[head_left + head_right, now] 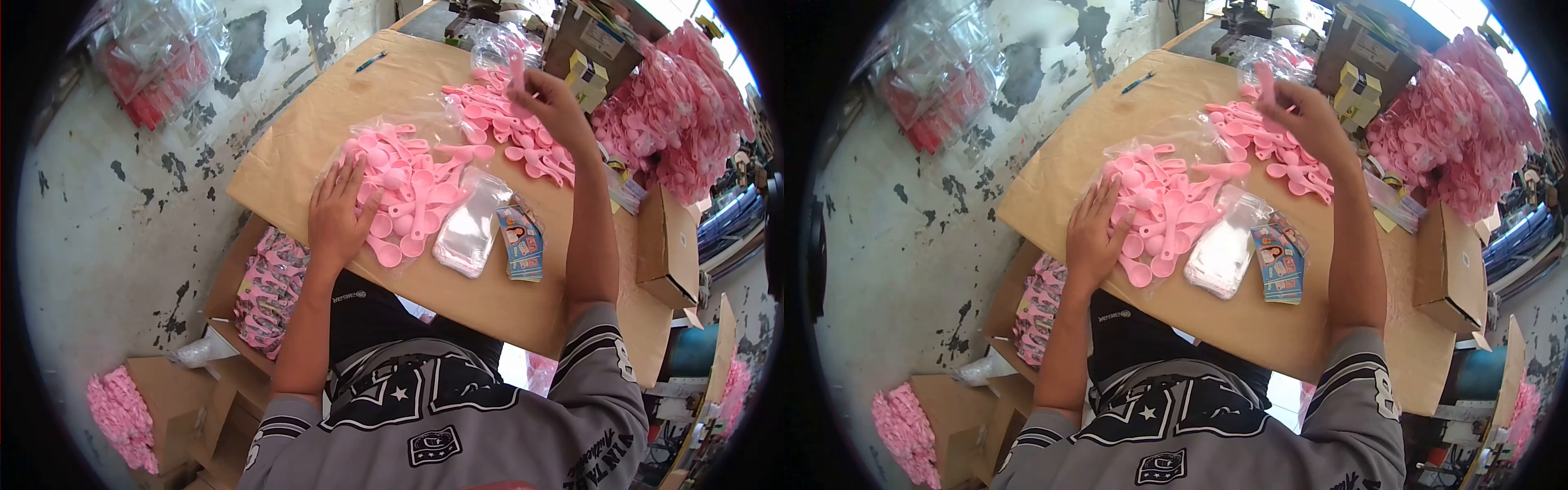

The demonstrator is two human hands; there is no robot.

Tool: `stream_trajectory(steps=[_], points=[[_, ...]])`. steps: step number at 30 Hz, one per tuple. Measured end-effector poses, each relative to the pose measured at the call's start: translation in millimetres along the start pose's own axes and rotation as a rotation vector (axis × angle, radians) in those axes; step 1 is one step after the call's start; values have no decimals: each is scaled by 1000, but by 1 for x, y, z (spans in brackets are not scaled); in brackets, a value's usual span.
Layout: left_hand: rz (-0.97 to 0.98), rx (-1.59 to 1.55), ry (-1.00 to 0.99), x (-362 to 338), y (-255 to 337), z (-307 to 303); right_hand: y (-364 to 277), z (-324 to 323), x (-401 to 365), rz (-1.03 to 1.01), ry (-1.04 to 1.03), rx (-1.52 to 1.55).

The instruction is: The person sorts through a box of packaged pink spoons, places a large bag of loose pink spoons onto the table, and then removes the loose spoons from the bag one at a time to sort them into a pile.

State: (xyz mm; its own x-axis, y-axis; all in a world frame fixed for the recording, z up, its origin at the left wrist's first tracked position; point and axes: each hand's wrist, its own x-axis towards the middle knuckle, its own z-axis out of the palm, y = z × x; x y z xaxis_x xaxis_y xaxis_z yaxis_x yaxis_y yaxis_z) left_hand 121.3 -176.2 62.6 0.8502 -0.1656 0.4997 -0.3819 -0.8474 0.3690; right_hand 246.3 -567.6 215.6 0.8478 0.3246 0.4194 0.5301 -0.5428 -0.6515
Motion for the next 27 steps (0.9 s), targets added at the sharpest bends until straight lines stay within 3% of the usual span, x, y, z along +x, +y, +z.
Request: stream_trajectory(steps=[1, 2, 5, 6, 9, 11, 14, 17, 20, 27], points=[[5, -2, 2, 0, -1, 1, 6, -6, 1, -14, 92, 9], [7, 3, 0, -1, -2, 1, 18, -19, 3, -27, 109, -146], [9, 4, -1, 1, -2, 3, 3, -25, -7, 32, 130, -201], [4, 1, -4, 1, -1, 3, -1, -18, -10, -45, 126, -161], [-3, 9, -6, 3, 2, 4, 4, 23, -12, -74, -115, -39], [-3, 6, -16, 4, 2, 4, -20, 48, -15, -58, -339, -161], [-7, -13, -36, 2, -4, 5, 0, 94, -27, -111, -331, -554], [-11, -15, -33, 1, -3, 6, 9, 110, -31, -61, -360, -598], [-6, -4, -23, 2, 0, 4, 6, 103, -35, -152, -316, -448], [28, 9, -7, 2, 1, 3, -6, 79, -23, -50, -431, -316]])
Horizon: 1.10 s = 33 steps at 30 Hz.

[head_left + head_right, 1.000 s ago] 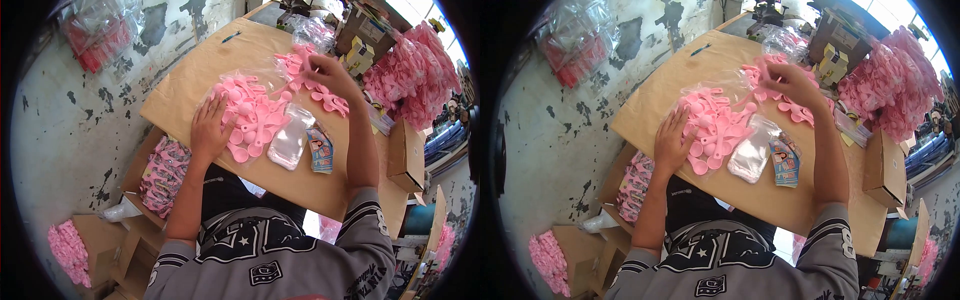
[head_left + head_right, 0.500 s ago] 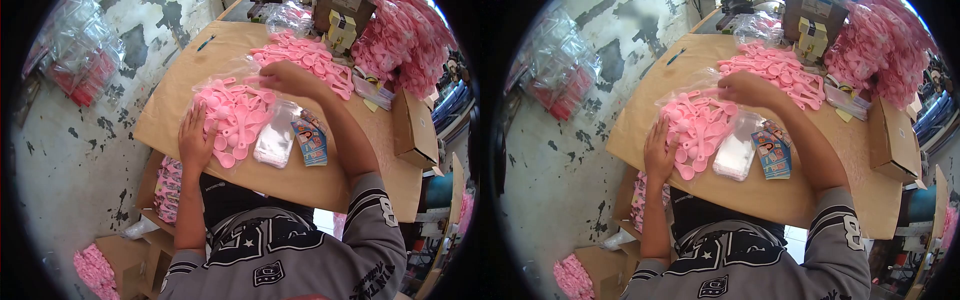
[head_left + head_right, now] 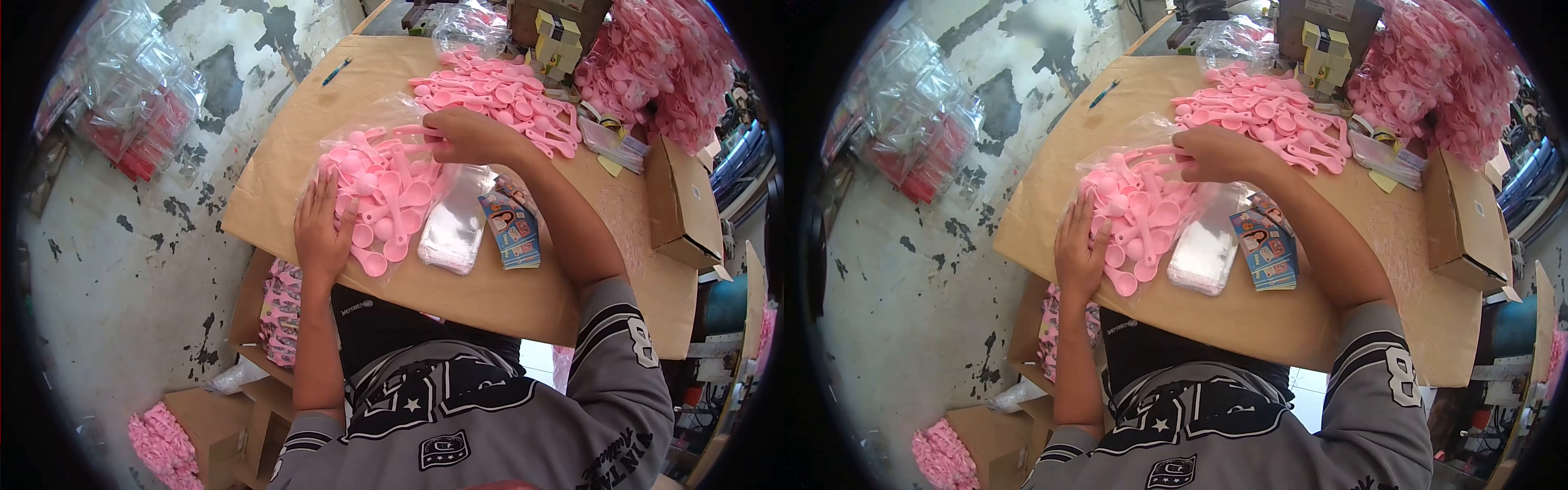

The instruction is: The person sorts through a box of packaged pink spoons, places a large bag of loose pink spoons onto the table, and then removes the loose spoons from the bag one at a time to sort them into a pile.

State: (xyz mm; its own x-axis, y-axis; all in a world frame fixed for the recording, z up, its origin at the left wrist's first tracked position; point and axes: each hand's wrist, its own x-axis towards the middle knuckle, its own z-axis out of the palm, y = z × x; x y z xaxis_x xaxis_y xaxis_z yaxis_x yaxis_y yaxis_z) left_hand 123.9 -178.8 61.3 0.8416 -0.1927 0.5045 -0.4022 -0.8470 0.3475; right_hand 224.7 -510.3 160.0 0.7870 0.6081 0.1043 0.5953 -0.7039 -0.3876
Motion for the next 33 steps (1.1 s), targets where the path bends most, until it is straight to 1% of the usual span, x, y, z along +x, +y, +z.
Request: stream_trajectory(steps=[2, 5, 8, 9, 11, 12, 13, 16, 18, 19, 22, 26, 29, 33], points=[[-6, -9, -9, 0, -1, 0, -9, -16, -1, -30, 2, 127], [-22, -40, -23, 0, -3, 2, -5, -20, 0, -119, 242, 554], [-26, -47, -21, 0, 0, 1, 1, -50, -10, 24, 374, 234], [-27, -45, -20, 0, 0, 1, 8, -58, -13, 136, 360, 160], [-31, -38, -16, 0, 1, 1, 45, -43, -20, 183, 571, -565], [-33, -33, -16, 0, 1, 1, 42, -41, -22, 203, 664, -932], [-31, -27, -17, 0, 2, 1, 37, -37, -21, 316, 631, -872], [-30, -18, -14, 1, 2, 1, 29, -28, -12, -108, 451, -143], [-32, -15, -16, 0, 2, 2, 0, -30, 0, -23, -41, 88], [-32, -12, -16, 1, 2, 2, -1, -14, 2, -100, -74, 85], [-22, -26, -15, 1, 1, 3, 2, 24, 4, -109, -148, -303], [-21, -20, -12, 1, -1, 3, -2, 33, 7, -113, -64, -350], [-19, -18, -13, 0, -2, 4, -1, 28, 6, -168, -39, -374], [-14, -23, -8, 2, 0, 3, 13, 25, 11, -231, 28, -334]])
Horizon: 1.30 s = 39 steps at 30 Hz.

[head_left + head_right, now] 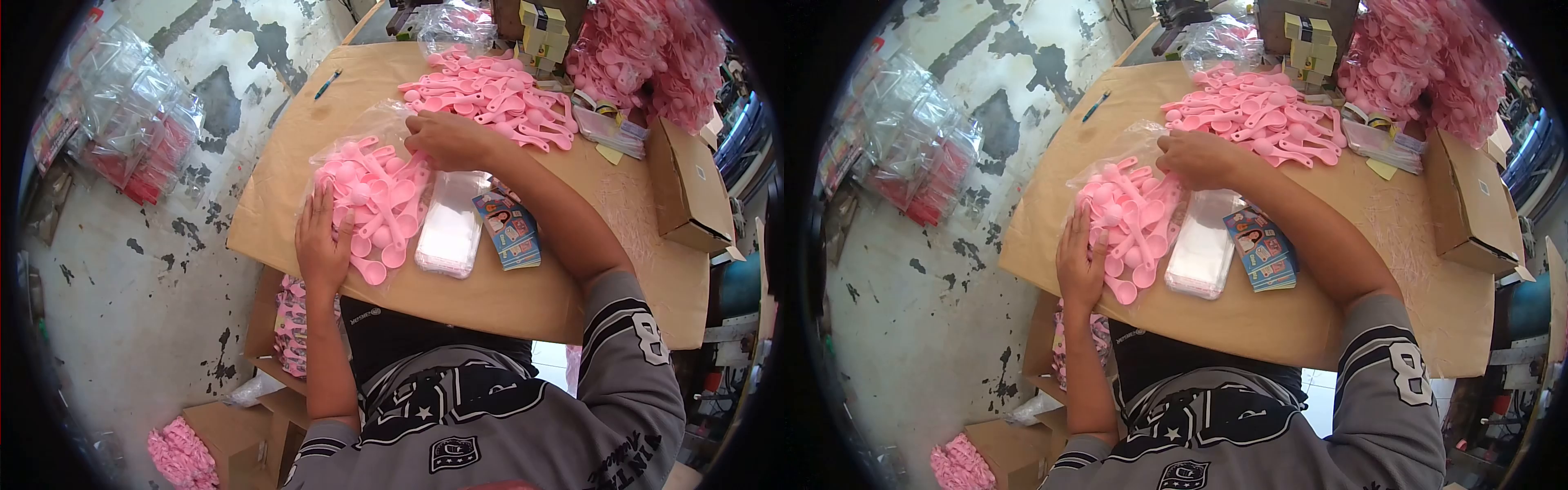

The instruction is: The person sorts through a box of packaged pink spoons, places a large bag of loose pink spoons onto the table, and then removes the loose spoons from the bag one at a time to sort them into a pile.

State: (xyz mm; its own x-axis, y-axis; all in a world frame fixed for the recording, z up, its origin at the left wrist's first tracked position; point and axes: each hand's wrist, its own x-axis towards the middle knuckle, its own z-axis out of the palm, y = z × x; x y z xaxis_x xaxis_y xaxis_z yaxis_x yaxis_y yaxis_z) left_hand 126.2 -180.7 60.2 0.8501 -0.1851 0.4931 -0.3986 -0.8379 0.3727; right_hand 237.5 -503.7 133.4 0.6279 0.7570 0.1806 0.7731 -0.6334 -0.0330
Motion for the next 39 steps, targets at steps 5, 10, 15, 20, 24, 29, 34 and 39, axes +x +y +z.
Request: stream_trajectory(steps=[5, 10, 15, 20, 24, 29, 34, 39], points=[[-11, 0, -4, -1, 0, 0, 4, -2, -3, -15, 26, 3], [-10, -4, -3, -2, -1, 1, 0, -23, -4, 27, 56, 27], [-23, -4, -13, 0, 1, 0, -9, -54, -8, 76, 225, 216], [-33, -1, -18, 0, 2, 0, 19, -75, -21, 397, 448, -138], [-22, 38, -46, -1, 2, -2, 30, -69, -33, 493, 668, -649], [-5, 87, -81, -1, 0, -1, 1, -46, -8, 90, 175, 436], [-1, 67, -81, -2, 1, -4, -31, -14, 0, 95, -73, 312], [64, 125, 36, -3, 7, -3, -39, -20, 2, 127, -126, 467]])
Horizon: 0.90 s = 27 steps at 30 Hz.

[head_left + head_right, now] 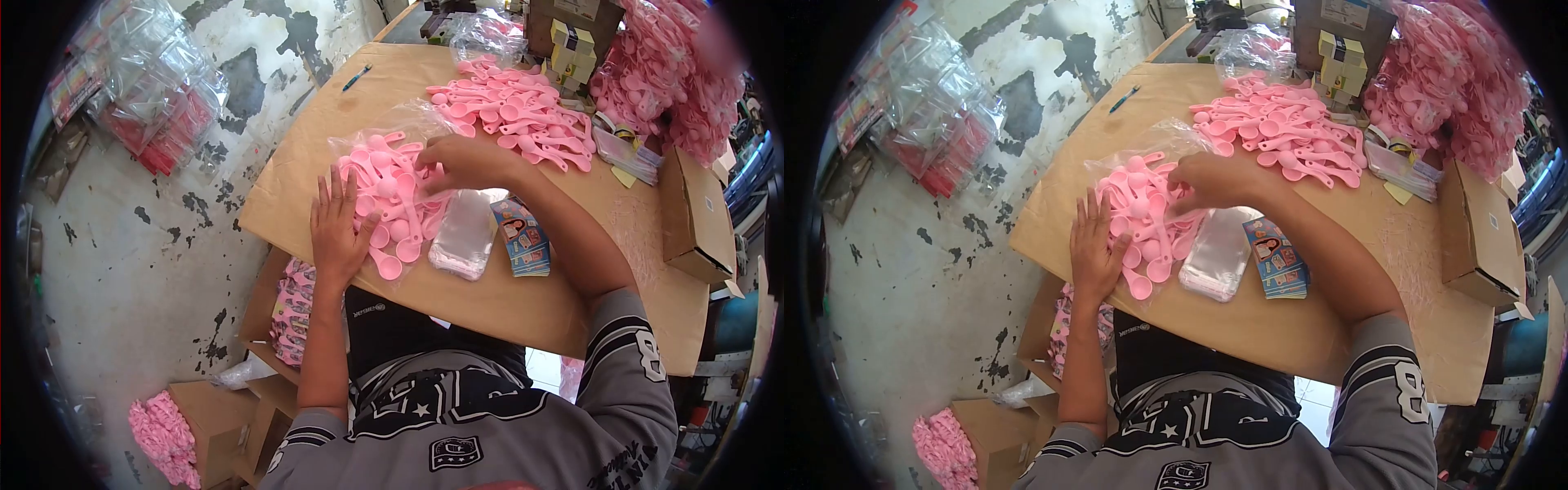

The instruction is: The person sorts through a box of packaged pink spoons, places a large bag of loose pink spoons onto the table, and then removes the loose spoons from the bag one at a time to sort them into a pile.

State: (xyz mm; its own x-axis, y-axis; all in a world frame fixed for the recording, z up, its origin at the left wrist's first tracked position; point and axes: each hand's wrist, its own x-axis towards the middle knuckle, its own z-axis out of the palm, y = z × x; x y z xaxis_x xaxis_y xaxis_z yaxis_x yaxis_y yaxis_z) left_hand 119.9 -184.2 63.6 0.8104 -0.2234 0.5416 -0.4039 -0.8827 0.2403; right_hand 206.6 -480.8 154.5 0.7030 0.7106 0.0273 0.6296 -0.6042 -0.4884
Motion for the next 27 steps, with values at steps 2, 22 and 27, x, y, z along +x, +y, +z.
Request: stream_trajectory(steps=[2, 22, 27], points=[[39, -23, 26, -2, 0, -1, -6, 10, 0, -21, 10, -6], [107, -253, -61, -7, -6, -4, 7, -34, -5, -94, 406, -90], [109, -231, -75, -6, -5, -5, 11, -51, -26, 156, 937, -910]])
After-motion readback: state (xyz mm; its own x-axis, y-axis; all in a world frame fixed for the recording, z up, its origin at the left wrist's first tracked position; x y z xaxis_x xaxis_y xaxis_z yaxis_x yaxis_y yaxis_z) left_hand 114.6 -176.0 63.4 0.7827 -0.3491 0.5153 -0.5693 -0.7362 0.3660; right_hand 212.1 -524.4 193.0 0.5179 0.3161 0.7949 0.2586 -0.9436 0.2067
